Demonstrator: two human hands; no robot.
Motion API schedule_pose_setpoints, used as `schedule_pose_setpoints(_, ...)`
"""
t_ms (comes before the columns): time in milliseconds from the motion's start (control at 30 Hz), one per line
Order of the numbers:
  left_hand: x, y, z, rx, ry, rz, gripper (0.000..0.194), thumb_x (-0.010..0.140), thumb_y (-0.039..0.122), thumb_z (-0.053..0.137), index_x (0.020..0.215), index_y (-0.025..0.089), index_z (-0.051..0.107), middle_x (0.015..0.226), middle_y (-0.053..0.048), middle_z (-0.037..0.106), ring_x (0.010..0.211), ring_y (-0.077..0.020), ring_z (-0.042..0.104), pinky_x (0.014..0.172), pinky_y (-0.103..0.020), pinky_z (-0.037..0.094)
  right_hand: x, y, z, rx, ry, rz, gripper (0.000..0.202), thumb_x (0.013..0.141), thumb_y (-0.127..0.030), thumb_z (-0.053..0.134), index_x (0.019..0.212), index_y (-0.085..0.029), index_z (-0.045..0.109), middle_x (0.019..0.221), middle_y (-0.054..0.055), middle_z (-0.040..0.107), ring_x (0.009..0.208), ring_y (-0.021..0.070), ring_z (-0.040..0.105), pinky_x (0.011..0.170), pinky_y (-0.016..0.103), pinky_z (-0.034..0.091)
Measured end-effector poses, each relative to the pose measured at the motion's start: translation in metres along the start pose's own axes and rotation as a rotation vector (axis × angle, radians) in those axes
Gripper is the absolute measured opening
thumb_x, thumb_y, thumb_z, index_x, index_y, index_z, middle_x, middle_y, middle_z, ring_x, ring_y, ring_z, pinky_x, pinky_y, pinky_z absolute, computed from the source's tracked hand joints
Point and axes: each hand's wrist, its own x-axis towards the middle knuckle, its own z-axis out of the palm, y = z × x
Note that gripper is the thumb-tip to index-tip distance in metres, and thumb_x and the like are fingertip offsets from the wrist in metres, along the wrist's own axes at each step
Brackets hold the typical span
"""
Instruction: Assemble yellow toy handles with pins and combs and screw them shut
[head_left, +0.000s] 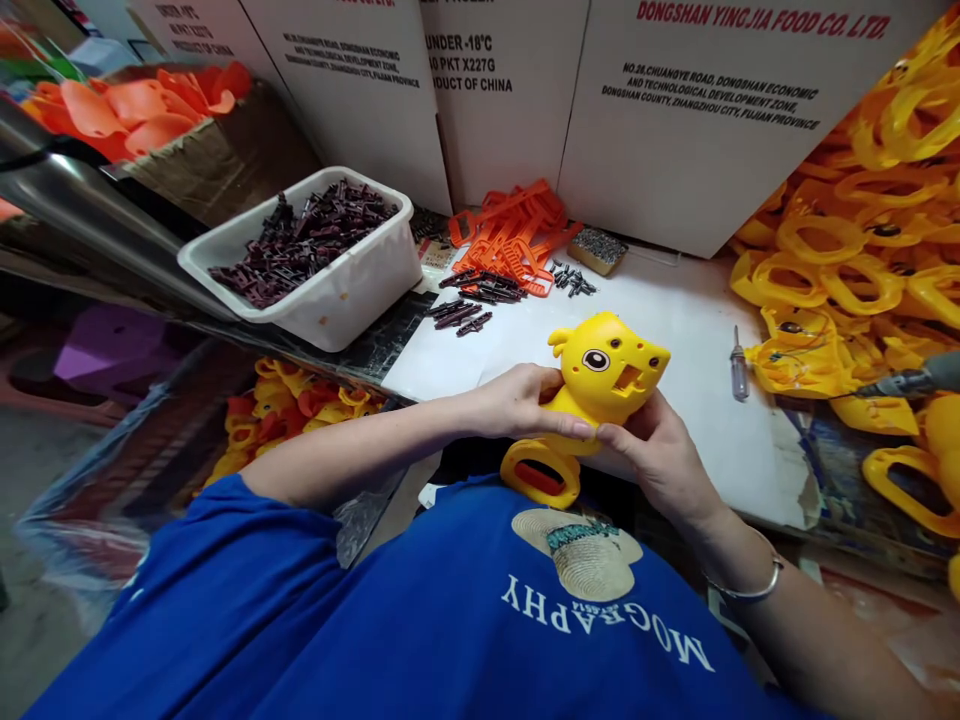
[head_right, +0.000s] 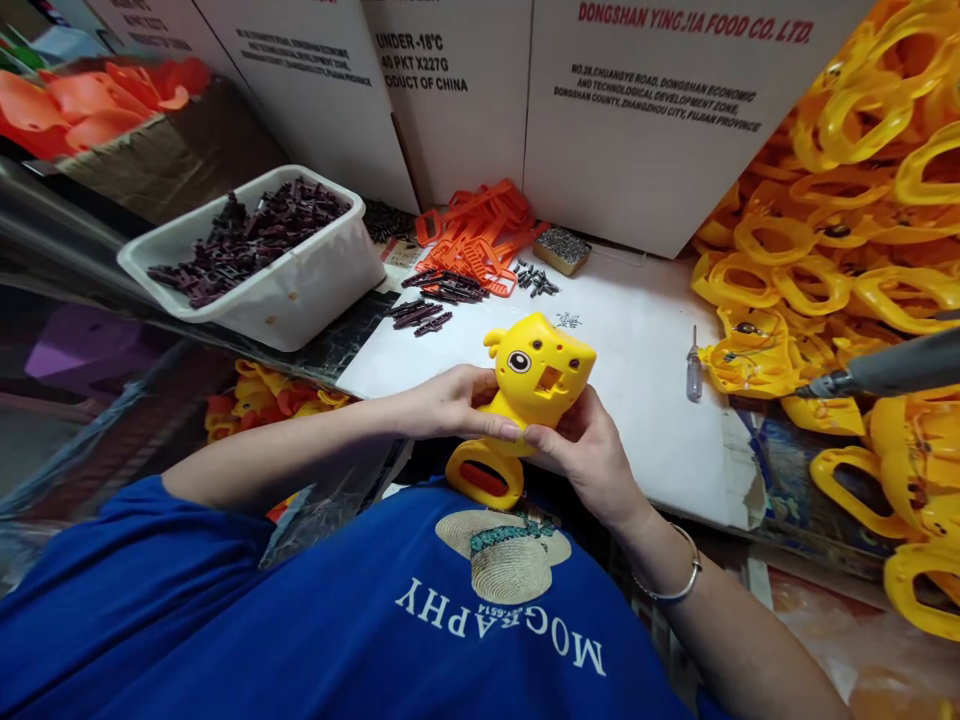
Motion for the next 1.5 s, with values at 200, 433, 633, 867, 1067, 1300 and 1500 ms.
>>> schedule_pose_setpoints(200, 0.000, -0.004, 0.004, 0.108, 0.104, 0.014, 0.065, 0.071, 0.049, 0.090, 0.120, 0.012, 0.071, 0.114, -0.013, 0.078, 0.101, -0.0273, 0.072, 0.088, -0.038, 0.056, 0.000, 0.000, -0.005, 0.066, -0.099, 0.040, 0.054, 0.077, -0.043, 0.089, 0.122, -0.026, 0.063, 0.134, 0.007, 0.075, 0.124, 0.0303, 0.070, 0.108, 0.046, 0.058)
schedule_pose_setpoints(433, -0.001, -0.006, 0.010, 0.034, 0.109, -0.010, 0.063, 0.073, 0.056, 0.087, 0.113, 0.010, 0.074, 0.103, -0.013, 0.079, 0.096, -0.0268, 0.073, 0.083, -0.036, 0.058, 0.000, 0.003, -0.015, -0.002, -0.079, 0.043, 0.058, 0.076, -0.050, 0.089, 0.123, -0.026, 0.065, 0.133, 0.009, 0.075, 0.123, 0.0321, 0.070, 0.107, 0.047, 0.058)
schedule_pose_setpoints(633, -0.004, -0.002, 0.013, 0.096, 0.112, 0.007, 0.063, 0.073, 0.057, 0.087, 0.114, 0.011, 0.074, 0.101, -0.011, 0.078, 0.090, -0.0250, 0.072, 0.079, -0.034, 0.057, -0.005, -0.003, -0.017, 0.032, -0.088, 0.095, 0.059, 0.071, -0.042, 0.093, 0.122, -0.026, 0.067, 0.132, 0.008, 0.076, 0.120, 0.0326, 0.072, 0.104, 0.047, 0.061)
schedule_pose_setpoints(867, -0.006, 0.004, 0.019, 0.219, 0.131, 0.063, 0.065, 0.081, 0.053, 0.081, 0.129, 0.014, 0.063, 0.124, -0.017, 0.074, 0.109, -0.0313, 0.070, 0.091, -0.041, 0.056, -0.010, 0.003, -0.011, 0.098, -0.038, 0.049, 0.054, 0.071, -0.042, 0.093, 0.116, -0.026, 0.067, 0.126, 0.008, 0.078, 0.117, 0.0348, 0.073, 0.103, 0.051, 0.061)
schedule_pose_setpoints(1067, -0.010, 0.000, 0.023, 0.274, 0.182, 0.057, 0.066, 0.083, 0.063, 0.076, 0.123, 0.013, 0.066, 0.108, -0.015, 0.077, 0.096, -0.0297, 0.072, 0.082, -0.039, 0.058, -0.008, 0.005, -0.014, 0.080, -0.071, 0.066, 0.059, 0.073, -0.046, 0.092, 0.122, -0.025, 0.067, 0.132, 0.010, 0.076, 0.122, 0.0357, 0.071, 0.104, 0.051, 0.061)
schedule_pose_setpoints(1300, -0.011, 0.005, 0.018, 0.307, 0.150, 0.075, 0.062, 0.086, 0.065, 0.071, 0.120, 0.012, 0.066, 0.106, -0.014, 0.077, 0.094, -0.0281, 0.072, 0.081, -0.039, 0.059, -0.007, 0.000, -0.004, 0.095, -0.044, 0.019, 0.064, 0.074, -0.044, 0.092, 0.128, -0.025, 0.062, 0.139, 0.011, 0.072, 0.128, 0.0340, 0.068, 0.106, 0.047, 0.060)
schedule_pose_setpoints(1500, -0.012, 0.003, 0.011, 0.229, 0.084, 0.051, 0.062, 0.083, 0.059, 0.078, 0.123, 0.013, 0.065, 0.113, -0.014, 0.076, 0.100, -0.0298, 0.073, 0.083, -0.039, 0.059, -0.003, -0.002, 0.000, 0.123, -0.043, 0.056, 0.071, 0.066, -0.053, 0.095, 0.123, -0.025, 0.063, 0.137, 0.012, 0.073, 0.124, 0.0348, 0.071, 0.103, 0.048, 0.062)
